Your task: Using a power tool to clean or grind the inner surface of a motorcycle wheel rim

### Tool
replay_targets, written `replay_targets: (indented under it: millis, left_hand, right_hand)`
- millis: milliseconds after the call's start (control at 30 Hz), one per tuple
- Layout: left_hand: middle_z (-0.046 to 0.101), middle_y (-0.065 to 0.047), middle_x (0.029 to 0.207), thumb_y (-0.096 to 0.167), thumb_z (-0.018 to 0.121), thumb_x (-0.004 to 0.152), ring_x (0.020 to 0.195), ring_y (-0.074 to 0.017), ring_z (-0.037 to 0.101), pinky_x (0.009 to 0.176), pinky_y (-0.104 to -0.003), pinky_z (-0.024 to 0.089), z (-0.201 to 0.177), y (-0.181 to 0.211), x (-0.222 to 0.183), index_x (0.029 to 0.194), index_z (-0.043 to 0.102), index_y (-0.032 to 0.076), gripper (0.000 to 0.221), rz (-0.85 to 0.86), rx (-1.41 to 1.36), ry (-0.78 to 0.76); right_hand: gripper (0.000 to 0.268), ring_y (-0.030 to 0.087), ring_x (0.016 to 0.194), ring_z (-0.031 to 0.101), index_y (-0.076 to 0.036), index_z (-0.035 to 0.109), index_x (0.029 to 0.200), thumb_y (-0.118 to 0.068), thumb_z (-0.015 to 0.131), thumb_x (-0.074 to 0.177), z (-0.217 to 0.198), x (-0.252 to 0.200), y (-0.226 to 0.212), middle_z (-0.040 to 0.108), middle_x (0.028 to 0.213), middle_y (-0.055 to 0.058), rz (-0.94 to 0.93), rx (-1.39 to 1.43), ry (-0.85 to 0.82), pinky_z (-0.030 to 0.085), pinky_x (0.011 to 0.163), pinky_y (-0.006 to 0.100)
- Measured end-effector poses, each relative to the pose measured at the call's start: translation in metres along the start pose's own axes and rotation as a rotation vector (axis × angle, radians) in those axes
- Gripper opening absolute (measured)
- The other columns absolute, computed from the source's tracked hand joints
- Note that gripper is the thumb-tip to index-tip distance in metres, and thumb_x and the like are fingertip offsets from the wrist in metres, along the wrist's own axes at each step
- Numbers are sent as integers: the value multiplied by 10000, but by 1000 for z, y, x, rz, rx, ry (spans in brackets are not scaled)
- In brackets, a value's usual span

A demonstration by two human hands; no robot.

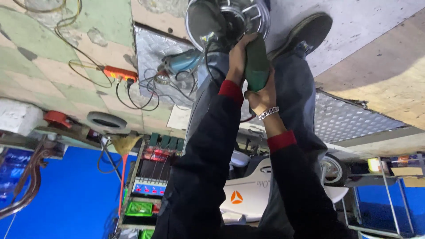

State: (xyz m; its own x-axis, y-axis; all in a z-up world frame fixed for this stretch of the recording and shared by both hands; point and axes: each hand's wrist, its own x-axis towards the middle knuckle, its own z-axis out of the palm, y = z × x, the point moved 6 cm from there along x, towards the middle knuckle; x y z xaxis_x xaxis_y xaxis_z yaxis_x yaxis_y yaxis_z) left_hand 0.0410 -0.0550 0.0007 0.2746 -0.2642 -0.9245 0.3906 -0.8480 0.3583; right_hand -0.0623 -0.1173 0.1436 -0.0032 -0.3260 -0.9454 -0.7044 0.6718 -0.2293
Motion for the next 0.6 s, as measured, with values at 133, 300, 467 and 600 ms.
replay_targets:
  millis: [133,300,467,600]
  left_hand:
    - [770,-42,1200,289,700,819,1156,-118,625,993,-280,507,-7,43,-15,1041,838,156,293,-198,-377,102]
    - [711,-40,1359,295,583,925,1317,-148,581,1096,-283,434,-1,15,1,1148,797,239,314,-5,-119,35]
    - [746,-114,1129,283,750,722,986,-217,667,798,-333,550,3,57,-34,1118,796,55,460,-386,-627,195]
    - [711,-131,1149,320,759,683,961,-264,668,760,-382,550,3,85,-46,1169,771,45,559,-457,-664,180]
  right_hand:
    - [1062,300,1042,662,-199,315,1518,111,654,561,1,-1,-14,645,1230,103,162,21,-49,596,731,417]
    - [1018,235,869,652,-160,330,1495,130,627,566,-5,0,-27,650,1040,78,35,80,-79,567,623,383]
    - [997,324,950,650,-146,337,1493,39,651,565,-16,-6,-35,637,1185,114,-11,-77,-73,543,694,461]
    - [934,259,714,608,-123,346,1508,81,602,633,-17,-6,-35,633,972,112,13,-74,-30,521,525,399]
